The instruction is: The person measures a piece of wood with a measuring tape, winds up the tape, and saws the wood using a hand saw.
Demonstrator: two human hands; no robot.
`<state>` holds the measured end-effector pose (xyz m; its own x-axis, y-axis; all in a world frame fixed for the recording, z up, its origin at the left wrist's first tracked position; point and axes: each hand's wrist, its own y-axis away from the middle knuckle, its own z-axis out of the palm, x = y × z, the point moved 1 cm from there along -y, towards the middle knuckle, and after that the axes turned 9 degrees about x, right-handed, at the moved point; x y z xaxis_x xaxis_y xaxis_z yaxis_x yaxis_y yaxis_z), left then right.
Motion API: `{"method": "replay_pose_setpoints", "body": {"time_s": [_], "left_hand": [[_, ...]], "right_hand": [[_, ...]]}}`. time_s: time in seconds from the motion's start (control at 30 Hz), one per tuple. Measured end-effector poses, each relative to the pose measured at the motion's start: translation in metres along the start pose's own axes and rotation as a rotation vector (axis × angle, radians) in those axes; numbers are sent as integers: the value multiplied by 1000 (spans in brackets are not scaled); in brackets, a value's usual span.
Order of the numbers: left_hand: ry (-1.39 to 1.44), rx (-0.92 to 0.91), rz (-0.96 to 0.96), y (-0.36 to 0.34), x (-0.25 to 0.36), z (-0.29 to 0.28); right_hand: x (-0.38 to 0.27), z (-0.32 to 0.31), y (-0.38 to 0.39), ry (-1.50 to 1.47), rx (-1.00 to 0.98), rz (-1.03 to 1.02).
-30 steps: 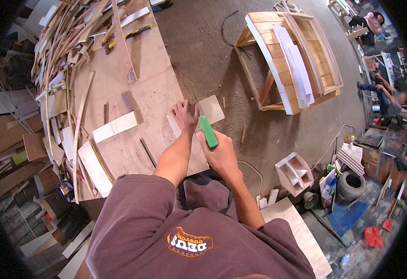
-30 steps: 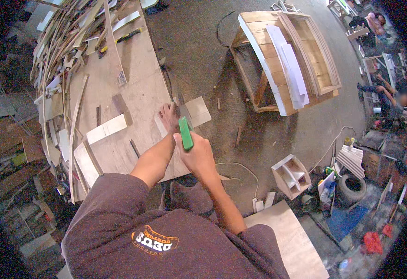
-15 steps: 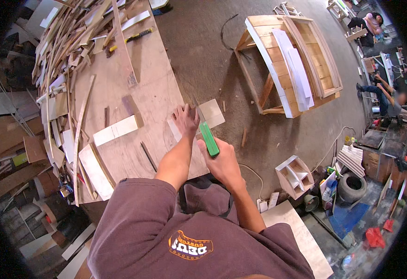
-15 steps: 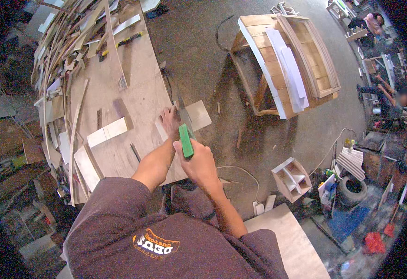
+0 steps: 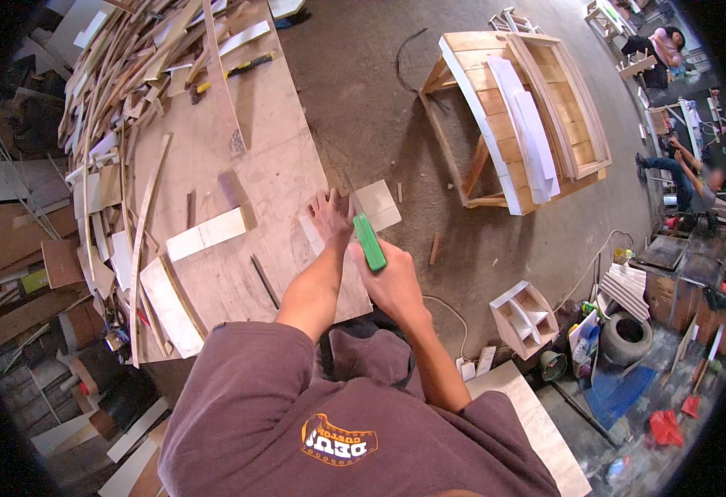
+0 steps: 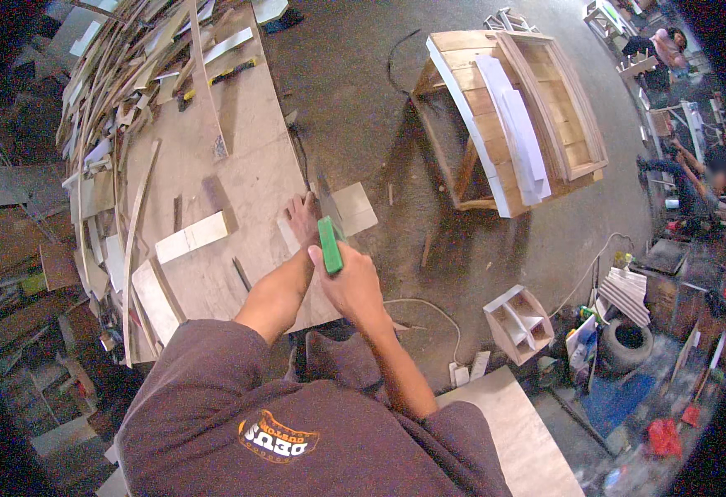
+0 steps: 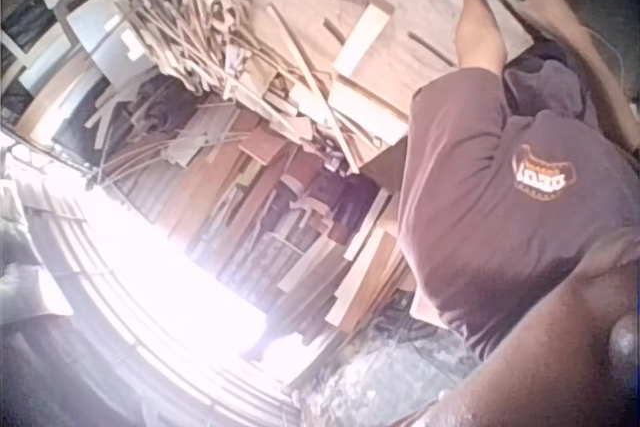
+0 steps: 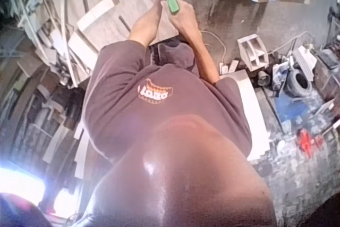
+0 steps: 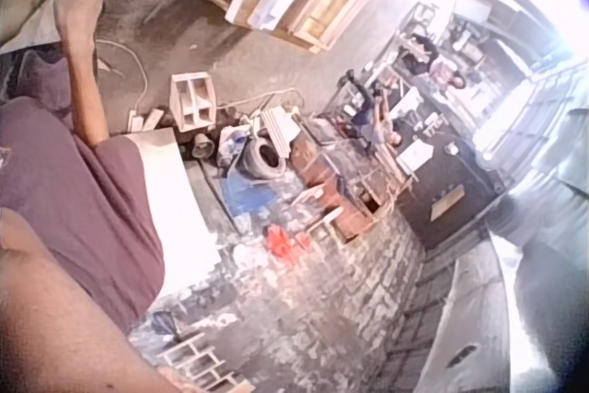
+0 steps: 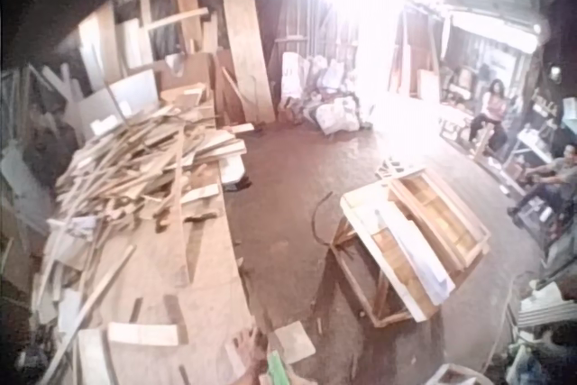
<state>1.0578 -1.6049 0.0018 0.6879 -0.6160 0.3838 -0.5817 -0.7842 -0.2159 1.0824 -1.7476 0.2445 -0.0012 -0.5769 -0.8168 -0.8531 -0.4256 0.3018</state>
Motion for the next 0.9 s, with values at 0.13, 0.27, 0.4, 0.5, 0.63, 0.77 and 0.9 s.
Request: {"method": "replay_pose_setpoints", "body": {"time_s": [0.13,0.27,0.4,0.5,0.63,0.77,0.9], "left_hand": [[15,-6,0,-3,12,-7],[-35,45,-4,-5,-1,3],[7,25,-5,-2,6,-6],[-1,-27,-18,-5,13,-7],[-64,-20,-13,-1,2,-2],[-14,-6,-13,-3,4,-1],[-72,2,-30,-4,2,7]], "right_hand": [[-2,-12,0,-41,-22,67],[3,1,-3,-48,11,-2],[-1,-6,2,-61,-15,38],[8,8,-16,-89,25,10],[4,6,-4,-70,28,-19],[-5,-8,0,-29,-34,58],[-3,14,-30,-47,10,-3]]}}
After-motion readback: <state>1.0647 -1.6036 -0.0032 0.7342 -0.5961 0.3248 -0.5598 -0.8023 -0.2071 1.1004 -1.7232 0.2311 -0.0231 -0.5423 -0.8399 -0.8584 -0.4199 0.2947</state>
